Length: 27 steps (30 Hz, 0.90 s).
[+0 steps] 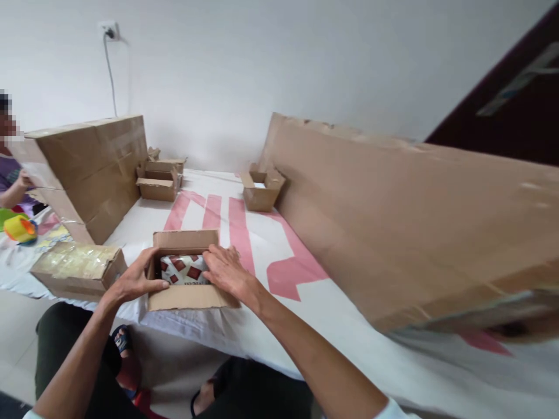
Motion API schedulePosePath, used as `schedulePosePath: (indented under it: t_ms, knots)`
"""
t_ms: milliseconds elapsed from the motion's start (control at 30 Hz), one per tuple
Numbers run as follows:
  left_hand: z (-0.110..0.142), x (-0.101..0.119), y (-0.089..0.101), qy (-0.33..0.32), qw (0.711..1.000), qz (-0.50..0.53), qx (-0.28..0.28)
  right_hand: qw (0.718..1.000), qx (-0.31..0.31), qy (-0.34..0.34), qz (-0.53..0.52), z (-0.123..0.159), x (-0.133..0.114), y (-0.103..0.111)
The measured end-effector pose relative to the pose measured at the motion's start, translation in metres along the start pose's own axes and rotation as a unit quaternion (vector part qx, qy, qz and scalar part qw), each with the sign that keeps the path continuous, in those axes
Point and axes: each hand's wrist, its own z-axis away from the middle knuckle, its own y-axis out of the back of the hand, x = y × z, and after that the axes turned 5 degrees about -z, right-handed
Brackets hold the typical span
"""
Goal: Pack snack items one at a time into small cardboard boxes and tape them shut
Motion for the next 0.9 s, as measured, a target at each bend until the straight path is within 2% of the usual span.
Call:
schedulePosePath:
  t_ms: [233,433,533,700,900]
  knots:
    - [0.003,-0.004,-0.009,-0.004,1.000,0.003,0.000,0.998,0.046,0.025,0.036,0.002,0.005,-0.024]
    - [0.006,0.000,-0.009,-0.008,1.000,0.018,-0.006,0.994,0.070,-0.007,0.080,0.006,-0.001,-0.039]
    - [0.006,0.000,-0.010,-0.007,1.000,0.028,-0.003,0.996,0.046,-0.034,0.068,0.005,-0.011,-0.031]
    - [0.006,0.002,-0.011,-0.005,0.999,0.040,0.002,0.993,-0.041,-0.105,0.031,-0.003,-0.024,-0.007]
    - [0.007,0.001,-0.012,-0.013,0.999,0.051,0.014,0.994,-0.036,-0.100,0.008,-0.007,-0.018,-0.001]
